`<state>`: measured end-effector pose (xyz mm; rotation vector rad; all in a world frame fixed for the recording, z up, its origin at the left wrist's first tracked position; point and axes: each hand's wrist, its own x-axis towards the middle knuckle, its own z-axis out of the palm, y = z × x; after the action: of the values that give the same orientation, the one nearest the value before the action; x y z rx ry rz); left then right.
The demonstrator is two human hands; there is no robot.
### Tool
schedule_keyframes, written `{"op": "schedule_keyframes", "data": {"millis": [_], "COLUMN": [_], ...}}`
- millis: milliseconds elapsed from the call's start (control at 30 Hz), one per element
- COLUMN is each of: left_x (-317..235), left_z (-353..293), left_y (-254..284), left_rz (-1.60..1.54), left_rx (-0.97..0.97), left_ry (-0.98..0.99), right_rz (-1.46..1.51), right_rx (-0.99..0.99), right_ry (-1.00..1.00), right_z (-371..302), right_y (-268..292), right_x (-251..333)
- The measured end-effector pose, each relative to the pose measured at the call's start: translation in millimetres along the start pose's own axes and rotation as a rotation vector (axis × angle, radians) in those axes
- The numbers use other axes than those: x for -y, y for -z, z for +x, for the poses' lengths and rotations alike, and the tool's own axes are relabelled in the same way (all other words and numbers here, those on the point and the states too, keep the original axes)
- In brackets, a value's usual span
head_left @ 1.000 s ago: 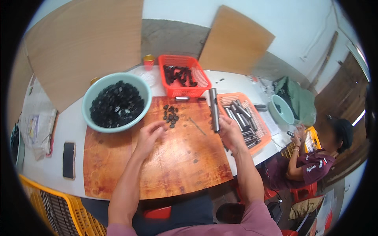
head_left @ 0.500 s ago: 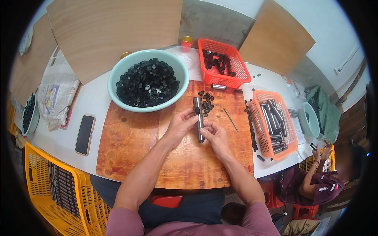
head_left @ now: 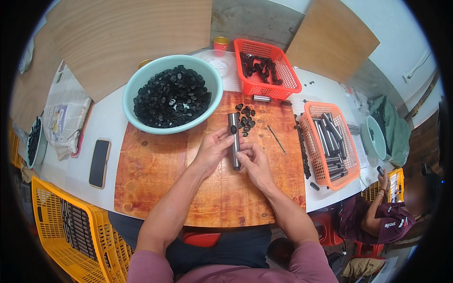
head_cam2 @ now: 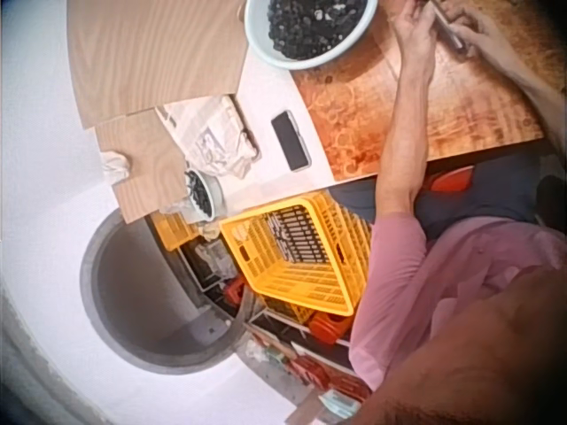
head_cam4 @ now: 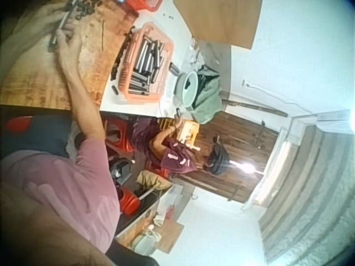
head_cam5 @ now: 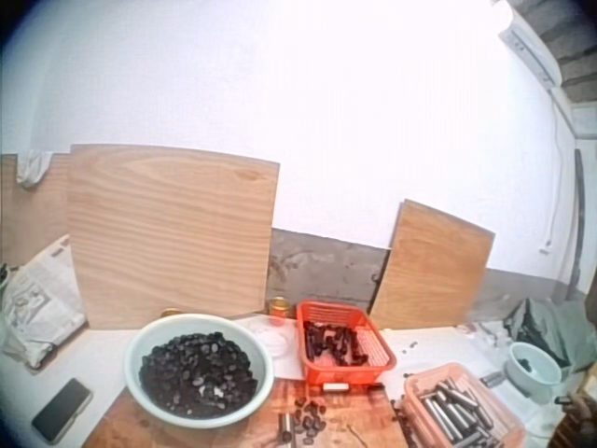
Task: The person assembles small black cylindrical components into metal tubes at a workbench. They pick up components, insert them into the tubes, and place the finished assemblies into a yellow basket lined with newspaper.
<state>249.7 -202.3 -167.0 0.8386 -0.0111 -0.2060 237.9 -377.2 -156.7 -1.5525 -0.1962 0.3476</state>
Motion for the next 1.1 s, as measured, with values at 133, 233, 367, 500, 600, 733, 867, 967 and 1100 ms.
{"op": "schedule_keyframes", "data": {"millis": [133, 233, 367, 500, 600, 733, 867, 967, 1100], "left_x": [-1.1, -4.0, -4.9, -1.7, -1.5, -2.0, -4.7, -6.8, -7.3], "left_z": [-0.4, -2.0, -2.8, -1.2, -1.4, -0.6, -2.0, -3.2, -3.7], "left_y": [-0.9, -2.4, -3.9, -0.8, 1.3, 1.7, 1.5, -3.2, -3.1], "left_rz": [0.008, -0.003, -0.001, 0.002, 0.008, 0.011, 0.0, 0.013, 0.022], "left_rx": [-0.016, -0.01, -0.02, -0.006, -0.007, -0.01, -0.016, -0.01, -0.021], "left_ry": [0.008, 0.02, 0.016, -0.001, -0.001, 0.018, 0.02, 0.033, 0.027], "right_rz": [-0.001, -0.012, -0.01, 0.0, 0.008, 0.01, 0.01, 0.005, -0.008], "right_rx": [-0.021, -0.018, -0.012, -0.001, 0.005, 0.01, 0.018, 0.02, 0.021], "right_ry": [0.028, 0.046, 0.067, 0.046, 0.062, 0.06, 0.054, 0.06, 0.063], "right_z": [0.8, -0.1, -0.8, -2.7, -2.7, -3.8, -3.1, -3.2, -2.6], "right_y": [0.2, -0.8, -1.1, -1.8, -2.5, -1.9, -2.0, 1.3, 0.2], "right_x": [-6.0, -5.9, -6.2, -0.5, -0.5, 0.9, 0.3, -0.2, -0.3]}}
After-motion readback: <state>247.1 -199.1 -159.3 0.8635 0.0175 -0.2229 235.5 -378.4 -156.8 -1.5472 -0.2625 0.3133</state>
